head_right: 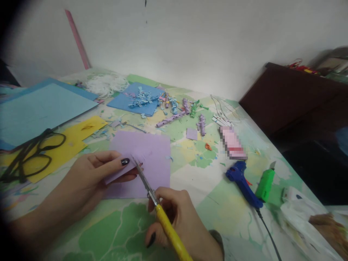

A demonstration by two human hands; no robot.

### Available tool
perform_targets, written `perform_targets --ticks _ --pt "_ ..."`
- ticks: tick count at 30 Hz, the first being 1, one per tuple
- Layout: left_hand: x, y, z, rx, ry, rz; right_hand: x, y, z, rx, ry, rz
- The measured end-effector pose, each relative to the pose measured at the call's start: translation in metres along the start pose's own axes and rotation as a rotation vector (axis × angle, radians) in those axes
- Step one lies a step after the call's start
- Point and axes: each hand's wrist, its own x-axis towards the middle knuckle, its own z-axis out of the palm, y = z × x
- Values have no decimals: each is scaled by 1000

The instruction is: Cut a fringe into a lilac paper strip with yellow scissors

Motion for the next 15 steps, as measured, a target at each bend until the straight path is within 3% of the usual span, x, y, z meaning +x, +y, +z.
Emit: perform_targets --ticks 15 --pt "-1 3 -1 -44 26 36 -2 2 -7 -90 18 -23"
